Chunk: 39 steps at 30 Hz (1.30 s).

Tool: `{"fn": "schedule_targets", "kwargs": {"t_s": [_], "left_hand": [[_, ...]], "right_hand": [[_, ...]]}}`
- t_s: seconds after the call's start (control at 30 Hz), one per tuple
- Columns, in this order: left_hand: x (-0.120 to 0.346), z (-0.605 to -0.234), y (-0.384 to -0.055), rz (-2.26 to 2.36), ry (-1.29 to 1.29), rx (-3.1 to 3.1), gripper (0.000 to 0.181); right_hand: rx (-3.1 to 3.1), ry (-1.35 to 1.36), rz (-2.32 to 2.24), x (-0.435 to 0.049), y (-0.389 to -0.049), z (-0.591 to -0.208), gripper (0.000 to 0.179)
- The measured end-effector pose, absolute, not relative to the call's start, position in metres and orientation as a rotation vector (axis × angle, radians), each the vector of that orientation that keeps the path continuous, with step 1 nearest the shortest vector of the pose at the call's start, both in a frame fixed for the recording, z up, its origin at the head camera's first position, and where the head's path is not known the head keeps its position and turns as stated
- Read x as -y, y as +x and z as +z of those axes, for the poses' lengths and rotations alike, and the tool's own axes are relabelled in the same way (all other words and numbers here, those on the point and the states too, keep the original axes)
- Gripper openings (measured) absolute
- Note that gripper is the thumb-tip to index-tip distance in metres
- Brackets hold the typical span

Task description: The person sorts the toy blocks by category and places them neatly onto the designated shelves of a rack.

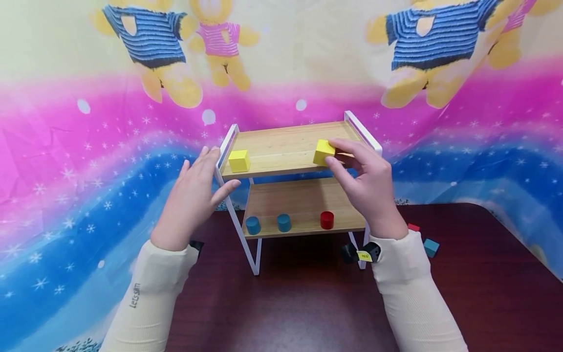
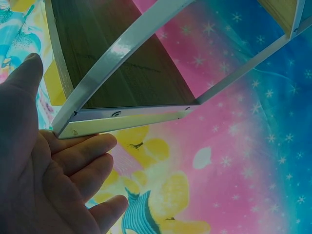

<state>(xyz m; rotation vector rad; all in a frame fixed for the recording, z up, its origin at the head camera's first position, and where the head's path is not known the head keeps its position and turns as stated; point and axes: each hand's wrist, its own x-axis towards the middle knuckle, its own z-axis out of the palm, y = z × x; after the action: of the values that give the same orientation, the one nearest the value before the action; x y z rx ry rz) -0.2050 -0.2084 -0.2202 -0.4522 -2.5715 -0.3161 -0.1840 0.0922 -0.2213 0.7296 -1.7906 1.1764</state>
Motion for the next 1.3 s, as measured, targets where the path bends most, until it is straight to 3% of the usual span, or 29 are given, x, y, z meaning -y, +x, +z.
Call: {"fn": "schedule_targets", "kwargs": {"t_s": [0.5, 0.83, 1.3], "left_hand": [[0.21, -0.221, -0.206, -0.324, -0.461, 2.568, 0.083], [0.211, -0.222, -0.206, -0.318, -0.456, 2.555, 0.083], [0.213, -0.222, -0.207, -0.3, -0.47, 2.563, 0.083]], "right_hand": [[1.854, 0.729, 1.177, -0.084, -0.192, -0.216, 0.034], [1.838, 0.777, 1.145, -0.084, -0.221, -0.227, 0.035], [1.905, 0.808, 1.101, -0.07, -0.225, -0.222, 0.034]]}}
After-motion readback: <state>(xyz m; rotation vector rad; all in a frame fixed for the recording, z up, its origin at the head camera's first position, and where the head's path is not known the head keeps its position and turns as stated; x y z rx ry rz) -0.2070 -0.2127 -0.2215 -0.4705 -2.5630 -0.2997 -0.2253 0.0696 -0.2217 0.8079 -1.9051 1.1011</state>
